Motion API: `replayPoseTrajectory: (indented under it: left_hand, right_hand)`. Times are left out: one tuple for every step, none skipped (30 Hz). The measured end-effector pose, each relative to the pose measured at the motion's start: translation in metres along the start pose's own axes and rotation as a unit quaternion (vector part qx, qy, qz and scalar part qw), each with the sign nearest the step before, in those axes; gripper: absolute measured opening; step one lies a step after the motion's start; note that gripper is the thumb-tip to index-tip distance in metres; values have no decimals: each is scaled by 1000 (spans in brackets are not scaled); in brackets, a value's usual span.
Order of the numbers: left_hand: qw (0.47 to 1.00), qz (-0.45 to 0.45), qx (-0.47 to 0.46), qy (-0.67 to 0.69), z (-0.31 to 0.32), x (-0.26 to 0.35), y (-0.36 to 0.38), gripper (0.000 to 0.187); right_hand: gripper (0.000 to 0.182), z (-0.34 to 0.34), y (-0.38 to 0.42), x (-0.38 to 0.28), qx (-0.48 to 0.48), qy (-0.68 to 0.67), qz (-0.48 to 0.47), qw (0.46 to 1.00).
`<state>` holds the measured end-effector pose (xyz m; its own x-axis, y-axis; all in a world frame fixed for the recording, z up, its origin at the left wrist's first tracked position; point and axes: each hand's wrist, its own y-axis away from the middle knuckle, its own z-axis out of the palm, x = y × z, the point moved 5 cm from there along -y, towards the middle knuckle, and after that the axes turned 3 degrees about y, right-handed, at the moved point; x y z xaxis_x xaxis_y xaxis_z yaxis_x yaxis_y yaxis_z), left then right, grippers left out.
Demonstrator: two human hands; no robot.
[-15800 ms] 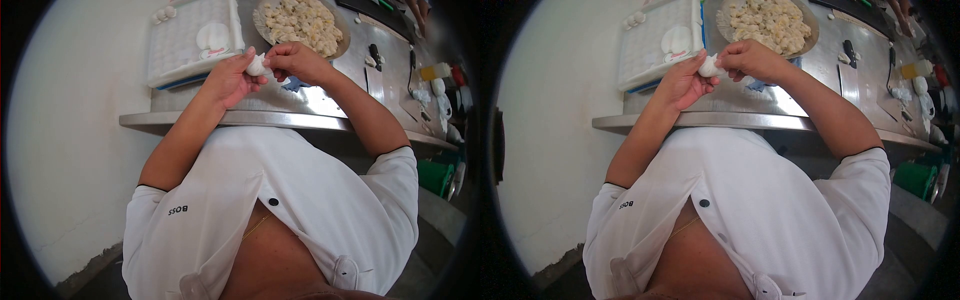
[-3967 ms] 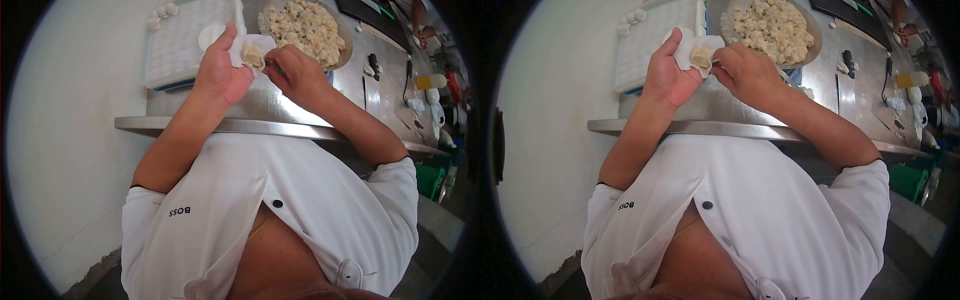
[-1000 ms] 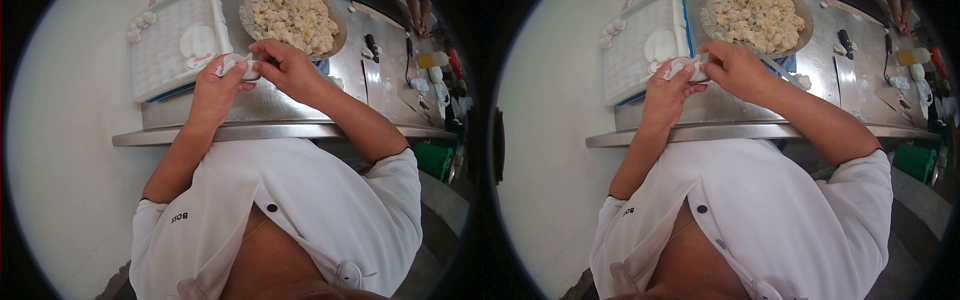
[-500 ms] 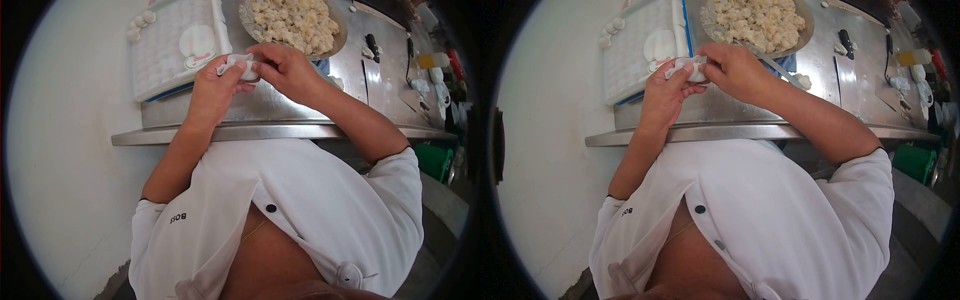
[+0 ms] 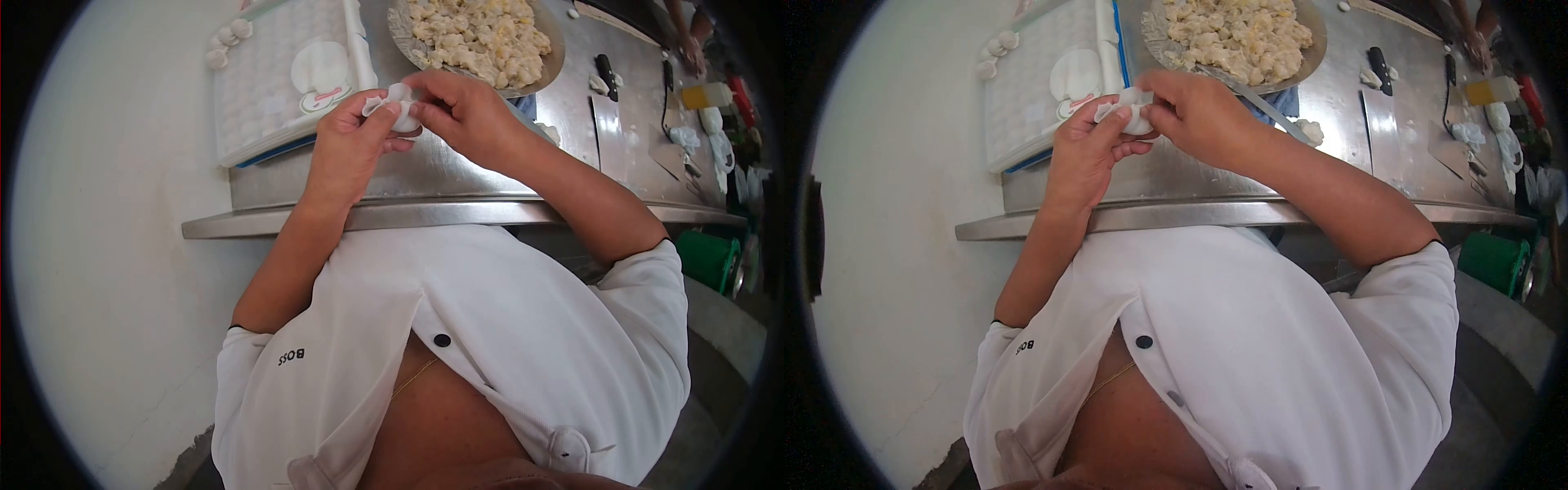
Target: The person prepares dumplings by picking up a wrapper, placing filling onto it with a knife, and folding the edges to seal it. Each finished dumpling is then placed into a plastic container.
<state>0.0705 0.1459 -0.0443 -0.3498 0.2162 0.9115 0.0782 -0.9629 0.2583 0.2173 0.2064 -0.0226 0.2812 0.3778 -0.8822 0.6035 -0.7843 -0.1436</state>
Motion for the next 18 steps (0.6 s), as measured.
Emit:
replayPoseTrajectory:
  left_hand:
    - [1000,0,0,-2,0,0,0,30]
    - [1000,-2,1,-5,0,0,0,28]
    - [1000,-1,1,-5,1,-1,0,28]
    - [1000,9,9,4,1,0,0,26]
    - [1000,20,18,13,1,1,1,25]
    - [1000,21,18,13,0,0,0,25]
    - [1000,25,14,11,-1,0,0,23]
    - [999,30,11,9,-1,1,-1,22]
    - [999,30,11,8,-1,2,-1,22]
    - [1000,23,12,-3,-1,2,0,22]
    - [1000,15,13,-13,0,1,0,22]
    - [1000,14,12,-14,0,1,0,22]
    - [1000,13,8,-17,1,2,0,23]
    - [1000,11,3,-21,2,2,0,23]
    - [1000,11,4,-21,2,2,-1,23]
    - [1000,9,5,-22,2,1,-1,24]
    - [1000,7,5,-23,2,1,-1,24]
    - [1000,6,6,-23,1,0,-1,24]
  right_hand:
    - [15,0,-1,2,0,0,-1,1000]
    - [15,0,-2,0,1,34,-34,999]
    - [15,0,-1,-2,2,68,-67,995]
    - [15,0,-2,-1,3,68,-67,995]
    - [15,-1,-2,-2,6,76,-71,995]
    - [14,-1,-2,-2,8,82,-74,994]
    - [14,-1,-1,-2,8,82,-75,994]
    - [13,-1,-1,-1,-7,98,-78,992]
    - [12,0,-1,-1,-23,114,-80,990]
    - [12,-1,-1,-2,-22,114,-80,990]
    - [12,-2,-1,-3,-22,109,-64,992]
    - [12,-3,0,-4,-22,104,-47,993]
    - [12,-4,0,-8,-22,103,-46,993]
    - [12,-5,0,-9,-29,76,-15,997]
    - [12,-5,-1,-7,-37,49,16,998]
    - [12,-4,-1,-3,-37,48,17,998]
    - [12,-2,-2,0,-30,73,-25,997]
    - [12,-2,-1,-1,-22,98,-67,993]
